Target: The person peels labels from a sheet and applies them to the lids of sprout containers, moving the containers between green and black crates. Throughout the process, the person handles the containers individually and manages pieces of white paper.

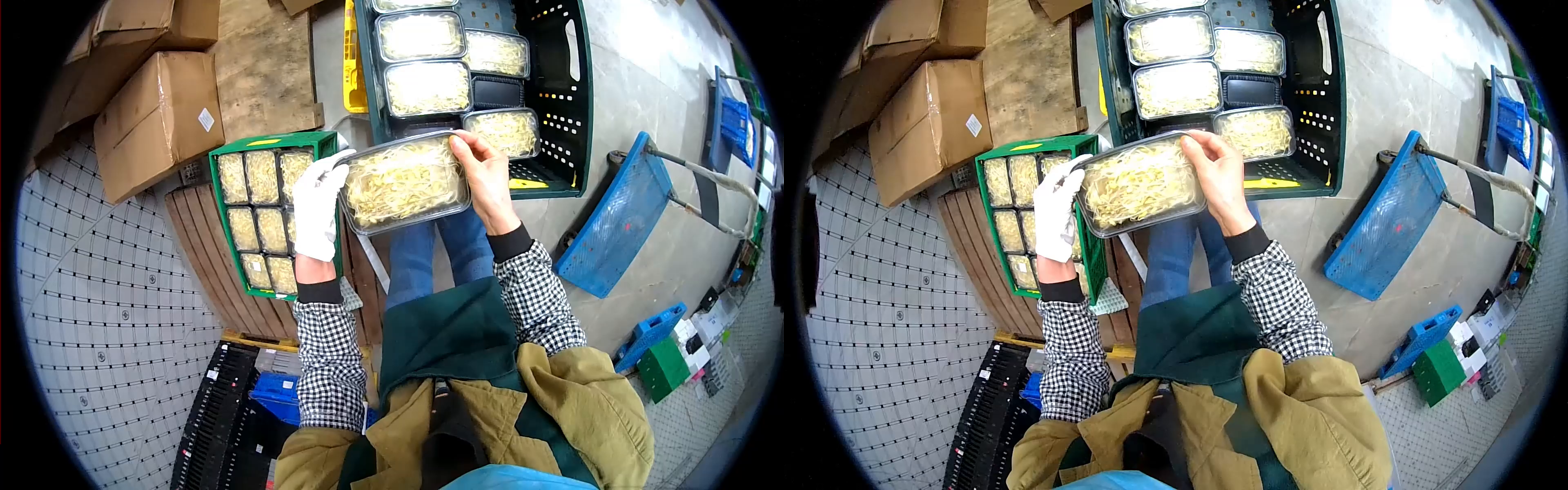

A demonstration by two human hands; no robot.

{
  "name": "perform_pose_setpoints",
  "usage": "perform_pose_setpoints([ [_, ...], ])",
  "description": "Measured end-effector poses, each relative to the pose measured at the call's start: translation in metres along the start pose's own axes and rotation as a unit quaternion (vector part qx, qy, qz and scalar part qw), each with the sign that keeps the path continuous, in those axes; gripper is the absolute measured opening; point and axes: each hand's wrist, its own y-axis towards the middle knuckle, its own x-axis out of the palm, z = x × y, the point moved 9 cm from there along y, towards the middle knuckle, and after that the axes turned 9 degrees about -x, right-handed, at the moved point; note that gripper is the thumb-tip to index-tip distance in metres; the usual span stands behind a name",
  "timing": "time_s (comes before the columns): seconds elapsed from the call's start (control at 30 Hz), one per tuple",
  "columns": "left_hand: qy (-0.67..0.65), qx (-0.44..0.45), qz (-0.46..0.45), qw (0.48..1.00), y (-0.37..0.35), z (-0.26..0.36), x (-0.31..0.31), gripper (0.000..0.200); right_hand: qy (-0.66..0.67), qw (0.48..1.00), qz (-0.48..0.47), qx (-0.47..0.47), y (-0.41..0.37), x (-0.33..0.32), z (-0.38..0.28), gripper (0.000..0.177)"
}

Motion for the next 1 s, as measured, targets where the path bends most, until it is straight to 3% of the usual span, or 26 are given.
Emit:
perform_pose_setpoints([
  [0.23, -0.102, 0.003, -0.015, 0.995, 0.005, -0.012, -0.001, 0.024, -0.006, 0.999, -0.015, -0.038, 0.006, 0.003, 0.0, 0.018],
  [0.33, -0.126, -0.03, -0.007, 0.992, 0.003, -0.014, 0.0, 0.014, 0.013, 1.0, -0.017, -0.015, 0.008, 0.004, 0.002, 0.017],
  [0.43, -0.101, -0.015, 0.009, 0.995, -0.001, -0.01, 0.002, 0.022, -0.003, 1.0, -0.03, -0.008, 0.011, 0.007, 0.003, 0.019],
  [0.53, 0.118, 0.062, 0.162, 0.978, -0.032, -0.007, -0.007, 0.035, -0.055, 0.996, -0.075, 0.008, 0.01, 0.008, 0.004, 0.028],
  [0.57, 0.137, 0.052, 0.159, 0.976, -0.044, -0.023, -0.005, 0.046, -0.063, 0.994, -0.087, -0.001, 0.008, 0.006, 0.003, 0.033],
  [0.6, 0.072, -0.005, 0.124, 0.99, -0.057, -0.043, 0.0, 0.047, -0.071, 0.993, -0.098, -0.01, 0.004, 0.0, 0.004, 0.037],
  [0.63, 0.068, -0.031, 0.148, 0.986, -0.069, -0.062, 0.0, 0.043, -0.08, 0.991, -0.109, -0.018, -0.002, -0.007, 0.003, 0.042],
  [0.67, 0.131, -0.062, 0.167, 0.975, -0.083, -0.061, 0.005, 0.036, -0.207, 0.961, -0.181, -0.026, -0.011, -0.009, -0.001, 0.052],
  [0.7, -0.052, -0.102, 0.147, 0.982, -0.084, -0.093, 0.008, 0.032, -0.329, 0.917, -0.183, -0.136, -0.021, -0.015, -0.012, 0.053],
  [0.77, -0.136, -0.109, 0.176, 0.969, -0.091, -0.092, 0.012, 0.03, -0.298, 0.935, -0.188, 0.02, -0.036, -0.03, 0.004, 0.053],
  [0.83, -0.148, -0.106, 0.177, 0.967, -0.09, -0.089, 0.012, 0.022, -0.275, 0.941, -0.195, 0.022, -0.047, -0.03, -0.004, 0.054],
  [0.87, -0.156, -0.103, 0.179, 0.966, -0.09, -0.087, 0.013, 0.019, -0.186, 0.961, -0.197, 0.056, -0.052, -0.033, 0.01, 0.055],
  [1.0, -0.102, -0.09, 0.199, 0.971, -0.084, -0.08, 0.009, 0.015, -0.009, 0.985, -0.106, 0.133, -0.058, -0.051, 0.036, 0.041],
])
